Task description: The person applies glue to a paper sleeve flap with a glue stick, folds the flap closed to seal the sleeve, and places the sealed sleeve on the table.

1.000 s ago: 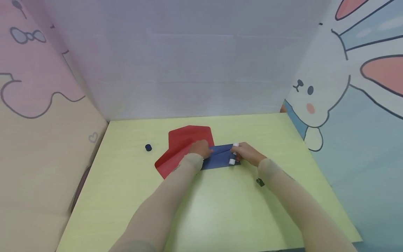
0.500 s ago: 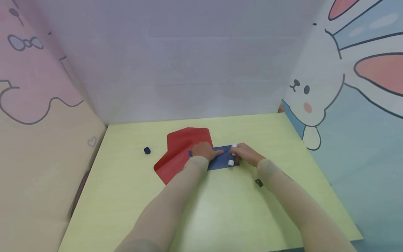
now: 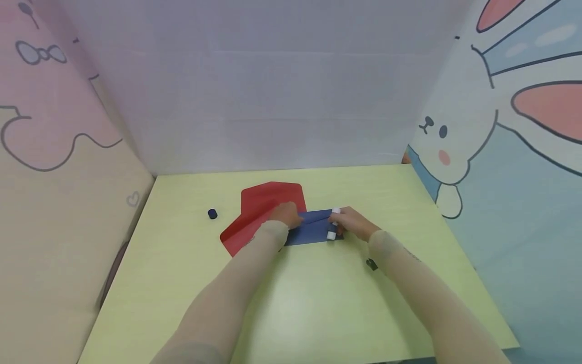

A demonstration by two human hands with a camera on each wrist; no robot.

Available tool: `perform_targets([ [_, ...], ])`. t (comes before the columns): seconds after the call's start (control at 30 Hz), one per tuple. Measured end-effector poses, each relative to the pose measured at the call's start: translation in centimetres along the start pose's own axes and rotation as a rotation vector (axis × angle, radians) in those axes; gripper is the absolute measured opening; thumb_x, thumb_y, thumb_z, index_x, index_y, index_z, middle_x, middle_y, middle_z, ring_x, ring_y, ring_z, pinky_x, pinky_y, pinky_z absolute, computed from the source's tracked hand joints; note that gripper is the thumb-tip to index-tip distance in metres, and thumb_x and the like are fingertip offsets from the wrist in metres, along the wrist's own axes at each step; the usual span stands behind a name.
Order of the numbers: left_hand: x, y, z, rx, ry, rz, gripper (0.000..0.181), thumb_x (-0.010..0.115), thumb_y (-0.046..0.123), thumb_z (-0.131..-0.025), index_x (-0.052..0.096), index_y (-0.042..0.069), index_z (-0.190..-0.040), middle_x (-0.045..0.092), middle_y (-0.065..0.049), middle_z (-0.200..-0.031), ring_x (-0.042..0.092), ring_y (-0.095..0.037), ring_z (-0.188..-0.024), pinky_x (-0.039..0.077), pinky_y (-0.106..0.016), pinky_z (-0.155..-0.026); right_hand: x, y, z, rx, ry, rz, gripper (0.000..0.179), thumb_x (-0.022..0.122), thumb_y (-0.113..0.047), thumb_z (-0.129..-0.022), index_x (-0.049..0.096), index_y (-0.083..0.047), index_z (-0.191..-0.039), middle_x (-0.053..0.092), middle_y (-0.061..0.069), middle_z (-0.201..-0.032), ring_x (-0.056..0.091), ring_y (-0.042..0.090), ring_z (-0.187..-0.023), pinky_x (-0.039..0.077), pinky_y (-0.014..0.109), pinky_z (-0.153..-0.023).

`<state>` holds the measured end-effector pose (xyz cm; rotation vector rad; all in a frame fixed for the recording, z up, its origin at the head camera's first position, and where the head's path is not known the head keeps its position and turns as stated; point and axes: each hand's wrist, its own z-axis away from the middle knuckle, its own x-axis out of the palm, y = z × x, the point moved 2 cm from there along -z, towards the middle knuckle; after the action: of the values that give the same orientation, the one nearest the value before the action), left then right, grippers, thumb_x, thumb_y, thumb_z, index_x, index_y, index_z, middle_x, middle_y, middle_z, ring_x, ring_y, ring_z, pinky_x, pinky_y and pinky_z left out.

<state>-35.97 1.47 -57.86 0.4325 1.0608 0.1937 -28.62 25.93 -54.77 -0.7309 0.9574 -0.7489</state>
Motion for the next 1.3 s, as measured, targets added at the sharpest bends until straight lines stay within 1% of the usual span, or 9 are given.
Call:
perform_targets([
  [0.13, -0.8, 0.3, 1.0, 0.006, -0.011, 0.041, 0.027, 0.088, 0.030, -0.106, 0.076, 0.006, -0.105, 0.068, -0.008, -0.083, 0.067, -0.023, -0.079, 0.058, -0.035, -0.075, 0.3, -0.2, -0.4, 0.002, 0.004, 0.005, 0.032, 0.067, -0.032, -0.109, 0.062, -0.019, -0.080, 0.067, -0.005, -0.077, 0.061, 0.016, -0.082, 0.050, 0.032, -0.084],
  [0.2, -0.6, -0.4, 0.4, 0.023, -0.021, 0.059, 0.028, 0.086, 0.031, -0.106, 0.074, 0.007, -0.100, 0.068, -0.007, -0.080, 0.068, -0.024, -0.075, 0.058, -0.034, -0.072, 0.4, -0.2, -0.3, 0.009, 0.002, 0.007, 0.031, 0.067, -0.032, -0.108, 0.063, -0.018, -0.081, 0.066, -0.004, -0.077, 0.062, 0.017, -0.083, 0.050, 0.032, -0.085],
  [0.3, -1.7, -0.8, 0.9, 0.035, -0.035, 0.131, 0.033, 0.083, 0.036, -0.108, 0.069, 0.009, -0.096, 0.067, -0.006, -0.076, 0.074, -0.025, -0.072, 0.061, -0.033, -0.074, 0.6, -0.2, -0.2, 0.018, 0.002, 0.008, 0.030, 0.067, -0.031, -0.109, 0.063, -0.018, -0.082, 0.066, -0.004, -0.077, 0.063, 0.017, -0.083, 0.050, 0.033, -0.087],
  [0.47, -6.2, -2.5, 3.4, 0.080, 0.095, 0.240, 0.042, 0.072, 0.045, -0.114, 0.054, 0.014, -0.092, 0.053, -0.002, -0.072, 0.064, -0.021, -0.067, 0.053, -0.034, -0.075, 0.6, -0.5, -0.2, 0.000, 0.002, 0.021, 0.030, 0.067, -0.032, -0.109, 0.064, -0.018, -0.083, 0.068, -0.003, -0.078, 0.064, 0.018, -0.085, 0.051, 0.034, -0.089],
  [0.57, -9.2, -3.6, 4.8, 0.088, 0.172, 0.208, 0.037, 0.063, 0.043, -0.120, 0.058, 0.012, -0.101, 0.055, -0.004, -0.084, 0.055, -0.021, -0.078, 0.049, -0.039, -0.080, 0.6, -0.5, 0.0, 0.003, 0.007, 0.039, 0.028, 0.068, -0.034, -0.108, 0.069, -0.015, -0.086, 0.070, -0.002, -0.079, 0.064, 0.019, -0.087, 0.051, 0.034, -0.088],
  [0.73, -12.2, -6.2, 5.7, 0.104, 0.182, 0.043, 0.044, 0.048, 0.040, -0.123, 0.070, 0.005, -0.140, 0.078, -0.016, -0.129, 0.072, -0.033, -0.118, 0.057, -0.055, -0.111, 0.7, -0.5, 0.1, 0.018, 0.003, 0.060, 0.028, 0.067, -0.035, -0.108, 0.070, -0.013, -0.092, 0.070, 0.000, -0.084, 0.063, 0.020, -0.089, 0.051, 0.034, -0.086],
  [0.87, -12.3, -7.9, 5.6, 0.086, 0.111, -0.044, 0.055, 0.046, 0.042, -0.121, 0.065, 0.009, -0.162, 0.074, -0.017, -0.157, 0.066, -0.040, -0.149, 0.042, -0.066, -0.134, 0.7, -0.6, 0.1, 0.028, 0.002, 0.070, 0.028, 0.066, -0.035, -0.110, 0.069, -0.012, -0.094, 0.068, 0.000, -0.086, 0.062, 0.020, -0.088, 0.051, 0.033, -0.084],
  [1.0, -11.3, -8.5, 5.5, 0.086, 0.036, -0.102, 0.058, 0.045, 0.043, -0.120, 0.060, 0.011, -0.167, 0.070, -0.016, -0.166, 0.062, -0.040, -0.156, 0.035, -0.066, -0.138, 0.8, -0.6, 0.2, 0.027, 0.001, 0.073, 0.028, 0.066, -0.033, -0.110, 0.066, -0.013, -0.091, 0.067, 0.000, -0.084, 0.061, 0.019, -0.087, 0.050, 0.033, -0.083],
  [1.3, -10.2, -8.6, 6.1, 0.083, 0.023, -0.210, 0.035, 0.061, 0.039, -0.114, 0.065, 0.010, -0.132, 0.078, -0.011, -0.122, 0.070, -0.030, -0.123, 0.040, -0.059, -0.125, 1.1, -0.9, 1.2, -0.003, -0.050, 0.100, 0.031, 0.069, -0.033, -0.106, 0.065, -0.016, -0.080, 0.066, -0.003, -0.075, 0.057, 0.018, -0.079, 0.046, 0.033, -0.079],
])
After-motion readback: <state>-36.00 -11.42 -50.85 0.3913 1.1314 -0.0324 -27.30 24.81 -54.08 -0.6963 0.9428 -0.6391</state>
